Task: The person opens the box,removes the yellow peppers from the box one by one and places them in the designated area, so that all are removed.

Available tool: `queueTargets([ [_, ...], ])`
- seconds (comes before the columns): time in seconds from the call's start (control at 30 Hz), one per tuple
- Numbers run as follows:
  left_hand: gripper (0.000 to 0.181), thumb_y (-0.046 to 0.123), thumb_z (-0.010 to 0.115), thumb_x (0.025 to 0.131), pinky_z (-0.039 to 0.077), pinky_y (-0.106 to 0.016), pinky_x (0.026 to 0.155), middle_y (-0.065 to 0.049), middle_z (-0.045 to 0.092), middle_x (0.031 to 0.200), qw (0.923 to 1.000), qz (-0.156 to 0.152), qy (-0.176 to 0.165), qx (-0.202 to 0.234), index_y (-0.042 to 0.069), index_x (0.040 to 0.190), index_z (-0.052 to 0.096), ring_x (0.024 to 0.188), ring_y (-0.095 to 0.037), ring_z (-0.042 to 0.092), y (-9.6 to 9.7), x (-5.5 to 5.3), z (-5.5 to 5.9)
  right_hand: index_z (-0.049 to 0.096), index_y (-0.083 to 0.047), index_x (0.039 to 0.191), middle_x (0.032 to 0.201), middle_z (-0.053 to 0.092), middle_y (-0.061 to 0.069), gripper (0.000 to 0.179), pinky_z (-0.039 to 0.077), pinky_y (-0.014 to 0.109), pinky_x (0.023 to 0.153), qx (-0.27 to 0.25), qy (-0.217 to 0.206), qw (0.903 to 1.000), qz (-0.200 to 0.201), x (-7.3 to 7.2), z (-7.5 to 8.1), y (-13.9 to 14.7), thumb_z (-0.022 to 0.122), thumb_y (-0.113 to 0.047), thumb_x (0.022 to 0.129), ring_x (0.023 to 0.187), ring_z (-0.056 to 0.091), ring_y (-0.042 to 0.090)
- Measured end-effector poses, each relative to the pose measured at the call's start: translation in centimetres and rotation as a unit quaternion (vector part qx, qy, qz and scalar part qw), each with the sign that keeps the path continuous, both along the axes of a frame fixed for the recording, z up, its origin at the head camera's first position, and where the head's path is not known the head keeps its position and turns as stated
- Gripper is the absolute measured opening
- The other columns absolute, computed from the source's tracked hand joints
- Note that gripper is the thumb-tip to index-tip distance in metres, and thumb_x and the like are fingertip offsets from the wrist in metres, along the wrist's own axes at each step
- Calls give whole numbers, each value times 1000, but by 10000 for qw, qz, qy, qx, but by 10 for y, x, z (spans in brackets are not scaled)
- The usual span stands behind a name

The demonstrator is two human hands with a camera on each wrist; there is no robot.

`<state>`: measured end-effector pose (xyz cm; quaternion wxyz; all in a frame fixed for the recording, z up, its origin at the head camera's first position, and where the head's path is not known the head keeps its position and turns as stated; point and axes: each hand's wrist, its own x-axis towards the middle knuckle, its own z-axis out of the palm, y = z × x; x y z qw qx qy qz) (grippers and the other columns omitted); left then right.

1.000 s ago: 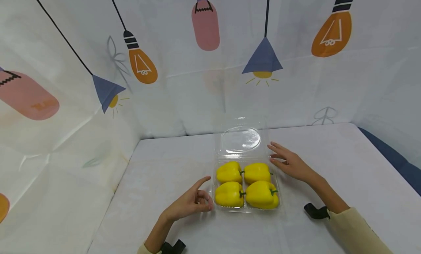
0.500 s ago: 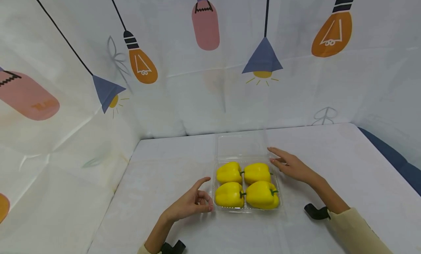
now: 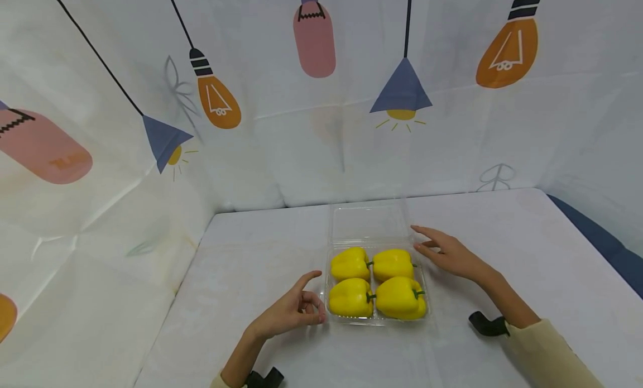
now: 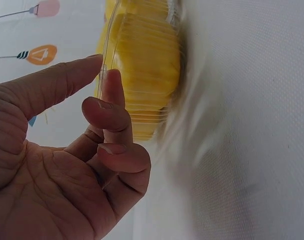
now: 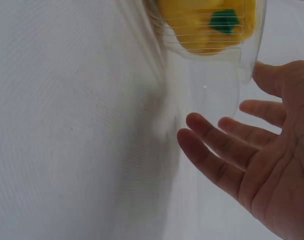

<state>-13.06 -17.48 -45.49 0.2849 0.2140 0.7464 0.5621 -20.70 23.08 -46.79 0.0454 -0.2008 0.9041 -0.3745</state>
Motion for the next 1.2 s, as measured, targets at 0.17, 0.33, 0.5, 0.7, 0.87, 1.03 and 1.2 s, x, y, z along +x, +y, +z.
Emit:
queueTargets([
  [0.17,88,12,69,85,50,-24,69,-10,65,95,10000,-1,30,-17,15,149,9,69,-13,57,1,1,0,34,-10,145,146,37,16,59,47,58,84,113,110,9999,18,6,2,4,50,-40,97,111,58,35],
  [0.33,88,11,69,85,49,-24,68,-10,66,95,10000,19,50,-38,15,149,9,68,-13,57,1,2,0,33,-12,146,145,38,15,61,49,55,82,194,169,9996,105,14,4,8,50,-42,96,110,58,32],
  [0.5,87,11,69,85,49,-25,68,-10,66,95,9999,40,85,-53,14,149,10,68,-13,57,1,2,-1,32,-18,147,145,38,12,62,52,48,80,285,94,9994,177,24,9,11,52,-45,94,111,57,31],
  [0.7,86,13,69,85,50,-25,68,-9,66,95,9999,72,93,-125,14,149,11,69,-14,58,1,2,-1,30,-17,148,146,36,14,69,51,35,76,483,-109,9982,352,36,17,12,54,-48,91,115,53,32],
  [0.87,85,15,70,85,50,-26,68,-8,66,95,9997,101,98,-206,14,149,12,69,-15,59,2,2,-1,25,-16,149,148,32,16,75,51,42,79,569,-428,9960,541,45,23,10,57,-49,90,119,49,36],
  [1.03,85,16,70,85,50,-26,68,-8,66,95,9996,139,101,-218,14,148,13,69,-16,59,2,3,-2,21,-20,150,149,29,16,80,50,48,82,614,-633,9942,620,54,26,10,60,-49,87,120,47,37],
  [1.2,85,16,70,85,50,-26,68,-8,66,95,9996,173,93,-213,14,148,13,69,-16,59,2,4,-1,19,-25,151,149,29,13,84,49,48,83,631,-675,9938,619,59,25,12,64,-50,84,120,47,34],
])
